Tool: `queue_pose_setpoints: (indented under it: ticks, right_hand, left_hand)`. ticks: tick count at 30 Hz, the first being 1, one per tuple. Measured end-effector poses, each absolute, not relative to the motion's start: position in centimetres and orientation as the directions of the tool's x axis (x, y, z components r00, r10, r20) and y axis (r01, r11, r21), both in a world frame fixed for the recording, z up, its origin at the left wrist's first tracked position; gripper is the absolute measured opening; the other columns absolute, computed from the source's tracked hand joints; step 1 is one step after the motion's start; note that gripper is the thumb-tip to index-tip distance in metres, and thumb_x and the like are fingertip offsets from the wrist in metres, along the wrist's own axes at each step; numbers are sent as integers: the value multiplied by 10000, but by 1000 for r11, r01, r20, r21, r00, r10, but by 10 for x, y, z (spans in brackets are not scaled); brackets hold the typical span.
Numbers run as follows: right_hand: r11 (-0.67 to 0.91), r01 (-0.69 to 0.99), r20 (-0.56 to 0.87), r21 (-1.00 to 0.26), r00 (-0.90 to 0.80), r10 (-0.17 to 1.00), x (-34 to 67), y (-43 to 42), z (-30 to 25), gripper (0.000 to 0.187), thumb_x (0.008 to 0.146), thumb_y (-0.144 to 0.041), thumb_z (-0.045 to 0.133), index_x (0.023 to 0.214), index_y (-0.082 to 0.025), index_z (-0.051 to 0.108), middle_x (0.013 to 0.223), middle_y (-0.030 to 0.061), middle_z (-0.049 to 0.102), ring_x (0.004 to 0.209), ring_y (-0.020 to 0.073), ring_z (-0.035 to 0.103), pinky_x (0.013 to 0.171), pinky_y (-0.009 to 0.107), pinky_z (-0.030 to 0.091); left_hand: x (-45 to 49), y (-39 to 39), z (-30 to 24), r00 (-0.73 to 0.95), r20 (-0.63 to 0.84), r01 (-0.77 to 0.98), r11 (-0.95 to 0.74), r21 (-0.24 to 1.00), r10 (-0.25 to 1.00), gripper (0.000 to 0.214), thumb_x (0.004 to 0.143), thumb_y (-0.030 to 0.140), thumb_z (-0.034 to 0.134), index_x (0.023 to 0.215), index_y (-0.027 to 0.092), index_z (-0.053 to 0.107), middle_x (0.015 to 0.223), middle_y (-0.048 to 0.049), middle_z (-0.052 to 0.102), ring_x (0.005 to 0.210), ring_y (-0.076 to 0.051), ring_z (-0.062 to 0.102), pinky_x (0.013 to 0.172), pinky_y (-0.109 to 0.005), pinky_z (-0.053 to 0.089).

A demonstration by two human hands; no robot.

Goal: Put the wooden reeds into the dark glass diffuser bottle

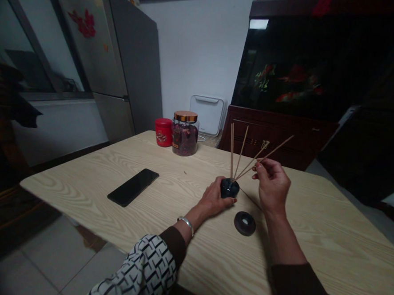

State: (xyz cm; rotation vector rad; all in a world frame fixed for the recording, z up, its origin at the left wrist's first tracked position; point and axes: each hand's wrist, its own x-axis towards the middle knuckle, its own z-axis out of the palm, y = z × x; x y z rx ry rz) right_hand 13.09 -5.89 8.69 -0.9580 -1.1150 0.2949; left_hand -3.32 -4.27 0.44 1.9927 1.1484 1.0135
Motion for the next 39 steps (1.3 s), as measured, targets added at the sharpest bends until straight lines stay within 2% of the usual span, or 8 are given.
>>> queue_pose_setpoints:
  ticks: [10, 15, 18, 27, 31, 34, 37, 39]
  right_hand:
    - [293, 476, 421, -829, 185, 888, 147, -57, 62, 336, 820, -485, 640, 963, -180, 647, 824, 51, 673, 689, 174, 627, 561, 269, 453]
    - [16, 901, 220, -434, 88, 971, 201, -65, 38, 136, 797, -333, 600, 808, -216, 668, 800, 56, 700, 732, 193, 627, 651, 292, 410]
    - [-85, 964, 22, -252, 94, 995, 217, -67, 25, 106, 770, -290, 604, 763, -217, 679, 794, 58, 708, 738, 193, 623, 633, 282, 376]
    - [-92, 911, 40, -402, 118, 992, 220, -66, 30, 120, 749, -283, 615, 678, -198, 660, 734, 57, 697, 705, 173, 599, 631, 261, 402]
    - [-27, 680, 282, -733, 340, 897, 229, -66, 46, 130, 728, -312, 641, 726, -182, 647, 751, 60, 681, 608, 141, 544, 540, 248, 395]
    - [246, 172, 300, -954, 556, 775, 229, -72, 67, 225, 656, -300, 727, 830, -179, 652, 788, 28, 662, 524, 84, 472, 428, 191, 328]
    - [438, -315, 227, -842, 528, 818, 216, -80, 88, 329, 593, -196, 781, 905, -180, 677, 789, -14, 623, 546, 44, 478, 402, 126, 310]
    - [488, -407, 235, -772, 531, 814, 201, -84, 97, 338, 593, -148, 795, 913, -179, 690, 806, -13, 632, 600, 43, 530, 441, 112, 376]
  left_hand:
    - [-33, -44, 8, 319, 292, 424, -411, 807, 902, 692, 709, 451, 760, 1286, 229, 449, 1210, -89, 621, 1069, -287, 590, 875, -372, 465]
    - [-32, -43, 4, 311, 326, 405, -435, 804, 893, 685, 703, 452, 773, 1266, 219, 461, 1194, -84, 628, 1055, -272, 594, 872, -357, 464]
    - [-34, -45, 6, 317, 323, 391, -433, 812, 892, 661, 711, 438, 769, 1258, 220, 471, 1176, -77, 633, 1044, -266, 595, 860, -352, 466]
    - [-35, -46, 8, 313, 314, 369, -419, 829, 896, 662, 711, 419, 771, 1268, 223, 472, 1149, -69, 638, 1027, -254, 597, 857, -343, 469]
    - [-34, -45, 6, 314, 314, 369, -420, 829, 896, 678, 704, 425, 776, 1273, 232, 462, 1138, -63, 641, 1025, -252, 597, 858, -342, 467]
    - [-34, -44, 4, 313, 316, 369, -421, 829, 896, 685, 704, 438, 776, 1275, 235, 457, 1140, -60, 639, 1021, -251, 599, 857, -344, 465]
    - [-33, -43, 3, 314, 319, 374, -425, 824, 894, 698, 704, 447, 776, 1283, 232, 449, 1163, -67, 636, 1023, -252, 599, 865, -348, 461]
    - [-33, -42, 2, 316, 320, 380, -429, 820, 893, 709, 704, 455, 777, 1288, 231, 443, 1187, -73, 630, 1035, -253, 595, 873, -349, 458]
